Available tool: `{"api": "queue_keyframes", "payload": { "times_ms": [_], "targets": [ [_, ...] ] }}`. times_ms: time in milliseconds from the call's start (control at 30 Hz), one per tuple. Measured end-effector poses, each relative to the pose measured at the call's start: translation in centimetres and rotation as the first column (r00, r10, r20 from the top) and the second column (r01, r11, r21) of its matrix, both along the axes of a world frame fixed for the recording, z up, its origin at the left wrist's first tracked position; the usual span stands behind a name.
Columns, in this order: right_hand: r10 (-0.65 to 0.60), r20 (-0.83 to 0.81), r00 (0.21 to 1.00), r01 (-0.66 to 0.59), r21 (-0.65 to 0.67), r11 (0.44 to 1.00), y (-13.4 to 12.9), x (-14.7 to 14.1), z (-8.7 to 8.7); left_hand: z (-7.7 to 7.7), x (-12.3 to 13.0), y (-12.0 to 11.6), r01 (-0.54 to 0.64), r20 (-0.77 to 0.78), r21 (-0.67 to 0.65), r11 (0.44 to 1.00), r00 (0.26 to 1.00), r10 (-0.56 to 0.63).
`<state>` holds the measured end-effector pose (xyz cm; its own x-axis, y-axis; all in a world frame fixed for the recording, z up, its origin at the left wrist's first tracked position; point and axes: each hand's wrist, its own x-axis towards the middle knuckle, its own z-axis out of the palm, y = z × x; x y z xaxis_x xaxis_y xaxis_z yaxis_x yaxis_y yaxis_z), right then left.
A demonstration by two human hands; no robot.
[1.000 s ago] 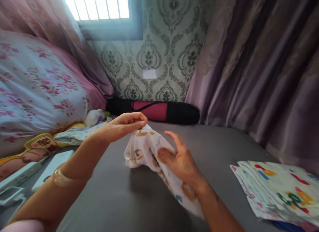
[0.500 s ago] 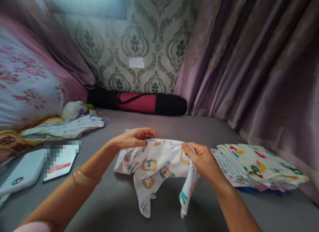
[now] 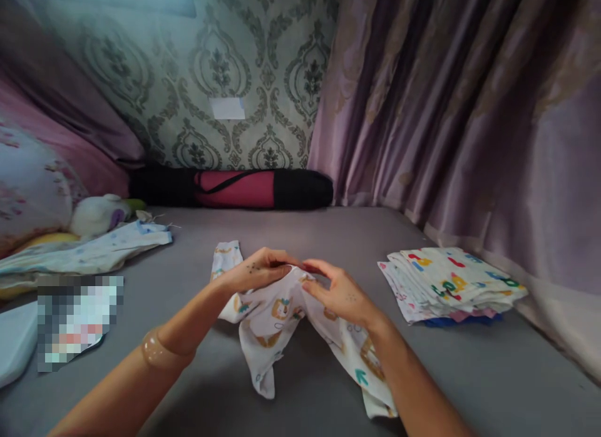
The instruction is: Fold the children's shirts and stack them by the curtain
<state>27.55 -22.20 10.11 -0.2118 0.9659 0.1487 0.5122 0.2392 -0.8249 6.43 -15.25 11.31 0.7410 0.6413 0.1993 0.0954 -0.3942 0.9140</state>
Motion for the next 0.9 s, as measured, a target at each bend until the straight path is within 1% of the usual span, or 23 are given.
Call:
{"api": "queue_keyframes", "payload": {
  "times_ms": [67, 133, 200, 267, 367, 433, 533, 633, 700, 767, 833, 900],
  "targets": [
    [0.014, -0.051, 0.999, -0.016, -0.032, 0.999, 0.5, -1.3, 0.3, -0.2, 0.0, 0.2, -0.039, 0.02, -0.108, 0.993, 0.999, 0.042],
    [-0.028, -0.035, 0.999, 0.027, -0.046, 0.999, 0.6, -1.9, 0.7, -0.4, -0.8, 0.5, -0.086, 0.041, -0.169, 0.982, 0.995, 0.094],
    [-0.096, 0.012, 0.995, 0.096, -0.011, 0.995, 0.3, -2.0, 1.3, -0.5, -2.4, 0.8, -0.122, 0.057, -0.182, 0.976, 0.989, 0.134],
    [-0.162, 0.057, 0.985, 0.158, 0.07, 0.985, -0.1, -1.6, 1.9, -0.7, -4.4, 1.0, -0.147, 0.037, -0.166, 0.975, 0.987, 0.155],
    [-0.205, 0.099, 0.974, 0.183, 0.196, 0.963, -0.4, -1.1, 2.5, -1.2, -7.3, 0.9, -0.144, -0.046, -0.134, 0.98, 0.989, 0.139],
    [-0.215, 0.101, 0.971, 0.185, 0.244, 0.952, -0.5, -1.1, 2.6, -1.8, -8.4, 0.5, -0.106, -0.079, -0.176, 0.979, 0.993, 0.093],
    [-0.234, 0.105, 0.967, 0.2, 0.262, 0.944, -0.6, -1.5, 2.7, -2.8, -9.1, 0.0, -0.072, -0.095, -0.226, 0.971, 0.994, 0.052],
    [-0.223, 0.087, 0.971, 0.201, 0.211, 0.957, -0.7, -1.8, 3.0, -3.7, -9.3, -0.2, -0.101, -0.113, -0.181, 0.978, 0.99, 0.081],
    [-0.204, 0.046, 0.978, 0.194, 0.165, 0.967, -0.8, -1.8, 3.3, -4.1, -9.5, -0.2, -0.146, -0.117, -0.167, 0.975, 0.985, 0.128],
    [-0.196, 0.027, 0.98, 0.191, 0.137, 0.972, -0.7, -1.6, 3.5, -4.0, -9.8, -0.1, -0.223, -0.103, -0.163, 0.961, 0.973, 0.209],
    [-0.202, 0.035, 0.979, 0.196, 0.132, 0.972, -0.7, -1.2, 3.9, -3.4, -10.1, -0.1, -0.306, -0.061, -0.159, 0.939, 0.952, 0.3],
    [-0.18, 0.049, 0.982, 0.173, 0.123, 0.977, -0.5, -0.9, 4.4, -2.4, -10.3, 0.0, -0.371, 0.001, -0.147, 0.917, 0.927, 0.375]
  ]
}}
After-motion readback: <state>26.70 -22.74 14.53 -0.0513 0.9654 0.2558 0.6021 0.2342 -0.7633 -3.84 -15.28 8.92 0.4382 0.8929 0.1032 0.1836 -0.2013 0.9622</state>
